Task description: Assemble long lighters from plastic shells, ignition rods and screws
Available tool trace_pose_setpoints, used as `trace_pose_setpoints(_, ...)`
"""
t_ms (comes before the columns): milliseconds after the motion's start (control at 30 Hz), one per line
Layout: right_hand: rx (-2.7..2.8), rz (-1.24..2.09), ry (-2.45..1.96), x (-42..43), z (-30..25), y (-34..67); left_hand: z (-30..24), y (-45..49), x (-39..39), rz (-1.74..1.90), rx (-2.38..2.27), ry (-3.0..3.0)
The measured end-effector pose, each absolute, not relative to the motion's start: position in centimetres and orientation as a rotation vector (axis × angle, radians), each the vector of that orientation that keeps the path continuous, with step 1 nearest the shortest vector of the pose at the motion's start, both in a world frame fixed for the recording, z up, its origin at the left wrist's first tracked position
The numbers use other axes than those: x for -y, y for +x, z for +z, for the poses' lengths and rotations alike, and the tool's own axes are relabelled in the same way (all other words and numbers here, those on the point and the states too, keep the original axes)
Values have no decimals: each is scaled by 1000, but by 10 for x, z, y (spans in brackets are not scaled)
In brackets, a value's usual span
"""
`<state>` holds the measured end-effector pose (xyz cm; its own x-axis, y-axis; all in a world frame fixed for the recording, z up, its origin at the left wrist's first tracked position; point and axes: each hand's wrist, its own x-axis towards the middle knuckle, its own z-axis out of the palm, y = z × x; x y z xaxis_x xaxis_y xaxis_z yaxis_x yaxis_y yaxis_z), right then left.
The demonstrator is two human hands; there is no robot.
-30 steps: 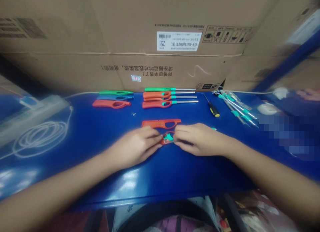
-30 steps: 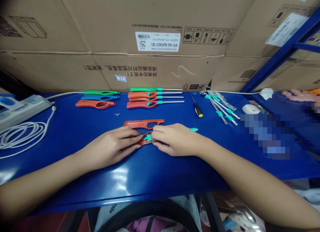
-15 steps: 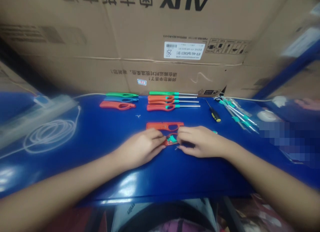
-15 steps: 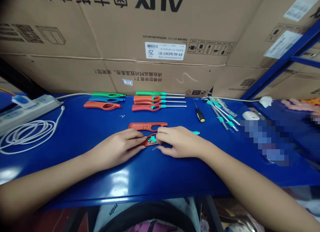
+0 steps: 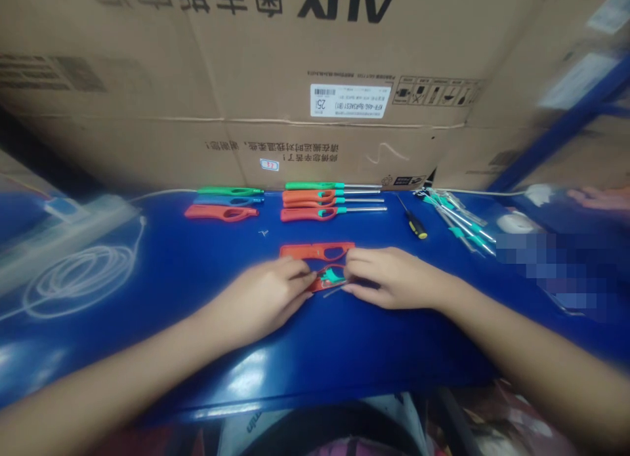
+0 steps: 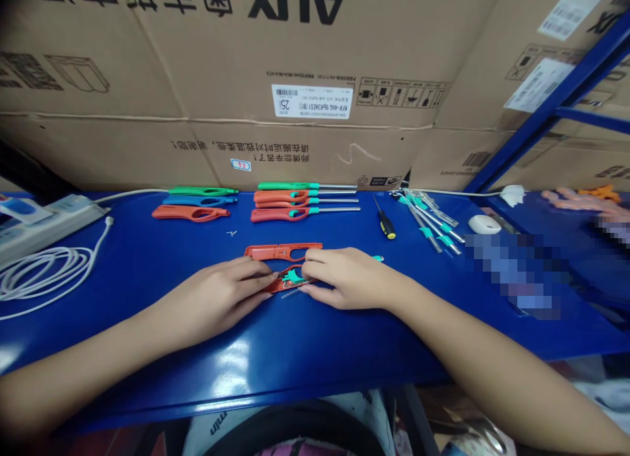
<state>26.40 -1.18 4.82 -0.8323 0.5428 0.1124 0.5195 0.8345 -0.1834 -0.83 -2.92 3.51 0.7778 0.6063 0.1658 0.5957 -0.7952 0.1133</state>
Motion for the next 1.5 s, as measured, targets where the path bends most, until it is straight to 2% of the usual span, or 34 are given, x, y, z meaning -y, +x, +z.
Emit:
trace_pose_setpoints(233, 2477, -82, -1282, -6, 52, 280, 30, -12, 25, 369, -1037, 2892)
trace_pose_setpoints(500, 2152, -299, -1860, -55, 35, 333, 23, -11, 21, 318, -819, 2994)
trace_pose_setpoints(833, 2091, -204, -2115, -65, 25, 341, 20, -15, 19, 200, -762, 2973)
trace_pose_setpoints(1133, 1683, -222, -2559, -64, 51, 367, 16, -14, 16, 389, -686, 2860)
trace_pose_setpoints(1500, 1298, 83, -2988, -75, 53, 437, 14, -15, 15, 450, -745, 2832)
